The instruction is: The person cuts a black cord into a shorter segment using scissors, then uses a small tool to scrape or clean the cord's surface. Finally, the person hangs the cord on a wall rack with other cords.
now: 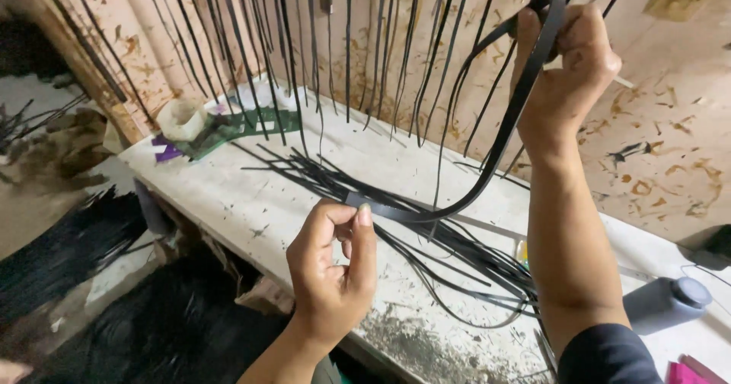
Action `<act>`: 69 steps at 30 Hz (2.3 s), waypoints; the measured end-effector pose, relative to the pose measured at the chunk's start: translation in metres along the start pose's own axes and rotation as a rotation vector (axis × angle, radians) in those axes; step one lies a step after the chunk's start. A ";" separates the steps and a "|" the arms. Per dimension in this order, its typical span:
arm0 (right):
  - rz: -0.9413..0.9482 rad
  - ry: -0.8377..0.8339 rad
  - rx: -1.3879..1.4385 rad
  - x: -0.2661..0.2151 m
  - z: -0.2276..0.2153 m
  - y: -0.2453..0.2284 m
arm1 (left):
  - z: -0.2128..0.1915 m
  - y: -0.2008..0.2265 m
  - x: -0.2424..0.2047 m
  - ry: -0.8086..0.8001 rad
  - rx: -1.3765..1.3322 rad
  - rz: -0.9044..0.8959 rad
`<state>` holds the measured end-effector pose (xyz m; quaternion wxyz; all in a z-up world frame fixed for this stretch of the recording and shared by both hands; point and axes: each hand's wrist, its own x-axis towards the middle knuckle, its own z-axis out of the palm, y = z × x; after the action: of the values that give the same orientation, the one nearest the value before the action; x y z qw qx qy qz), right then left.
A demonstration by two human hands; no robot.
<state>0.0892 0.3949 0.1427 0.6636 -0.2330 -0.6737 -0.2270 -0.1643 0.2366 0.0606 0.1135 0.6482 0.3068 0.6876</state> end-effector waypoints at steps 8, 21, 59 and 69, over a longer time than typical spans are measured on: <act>-0.035 -0.025 -0.255 -0.003 0.003 0.034 | 0.005 -0.056 0.050 -0.065 -0.176 0.005; 0.224 -0.133 -0.642 0.057 0.017 0.069 | -0.007 -0.044 0.270 -0.244 -0.335 0.099; 0.427 -0.461 -0.691 0.002 0.017 0.085 | 0.112 -0.060 0.442 -0.255 -0.341 0.423; -0.604 -0.288 -0.870 0.307 0.076 0.102 | 0.122 -0.077 0.451 -0.312 -0.335 0.332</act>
<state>0.0885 0.5263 0.4484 0.3124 -0.3110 -0.6385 -0.6308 -0.1261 0.5804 0.3844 0.1509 0.7599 0.0571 0.6297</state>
